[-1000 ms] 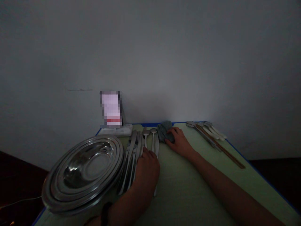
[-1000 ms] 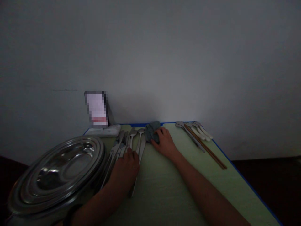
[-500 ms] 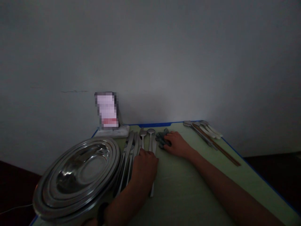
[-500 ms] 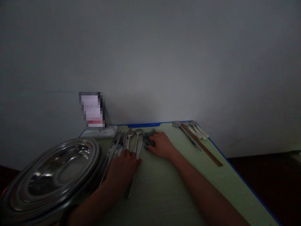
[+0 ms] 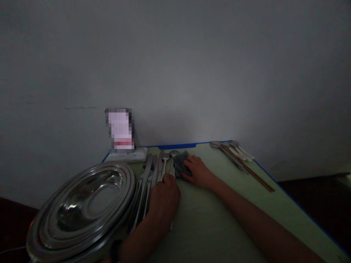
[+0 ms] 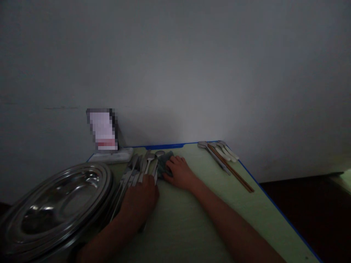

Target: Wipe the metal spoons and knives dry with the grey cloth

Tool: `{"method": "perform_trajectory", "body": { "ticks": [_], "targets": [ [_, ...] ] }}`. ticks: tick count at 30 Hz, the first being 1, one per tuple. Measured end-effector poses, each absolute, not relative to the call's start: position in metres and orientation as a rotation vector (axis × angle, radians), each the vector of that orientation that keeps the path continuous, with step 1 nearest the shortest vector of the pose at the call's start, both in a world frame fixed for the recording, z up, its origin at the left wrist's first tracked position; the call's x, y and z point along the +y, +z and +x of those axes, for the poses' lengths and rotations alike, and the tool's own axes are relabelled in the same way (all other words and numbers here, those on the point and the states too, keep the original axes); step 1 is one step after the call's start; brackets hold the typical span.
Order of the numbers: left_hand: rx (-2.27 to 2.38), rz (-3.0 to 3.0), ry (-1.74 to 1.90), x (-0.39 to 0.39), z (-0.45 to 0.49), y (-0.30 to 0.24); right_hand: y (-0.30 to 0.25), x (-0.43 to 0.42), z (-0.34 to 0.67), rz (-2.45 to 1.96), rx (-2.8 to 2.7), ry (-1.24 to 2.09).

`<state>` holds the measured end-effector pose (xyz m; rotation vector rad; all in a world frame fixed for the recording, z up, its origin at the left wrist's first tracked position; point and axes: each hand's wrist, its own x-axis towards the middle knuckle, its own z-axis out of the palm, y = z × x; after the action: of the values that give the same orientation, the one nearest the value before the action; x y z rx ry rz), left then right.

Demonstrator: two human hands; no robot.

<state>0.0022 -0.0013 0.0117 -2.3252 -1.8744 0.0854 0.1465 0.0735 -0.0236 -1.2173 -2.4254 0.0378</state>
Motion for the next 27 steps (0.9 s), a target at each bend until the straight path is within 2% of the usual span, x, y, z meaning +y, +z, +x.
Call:
{"method": "perform_trajectory", "body": {
  "ticks": [6,13,20,23,27],
  "targets": [
    [-1.946,-2.328,0.039,0.004,0.001,0.014,-0.024,0.074,0.147,-1.194,-2.399,0.083],
    [-1.979,-2.337,0.009,0.01,0.0,0.012,-0.024,0.071,0.146,-1.034,-2.346,0.308],
    [-1.938,-2.402,0.052,0.009,-0.002,0.014,-0.027,0.07,0.14,-1.208,-2.174,0.23],
    [-1.917,-2.435,0.094,0.009,-0.005,0.018,-0.029,0.075,0.141,-1.186,-2.016,0.364],
    [-1.927,-2.469,0.137,0.008,-0.008,0.026,-0.029,0.087,0.15,-1.172,-1.479,0.702]
  ]
}}
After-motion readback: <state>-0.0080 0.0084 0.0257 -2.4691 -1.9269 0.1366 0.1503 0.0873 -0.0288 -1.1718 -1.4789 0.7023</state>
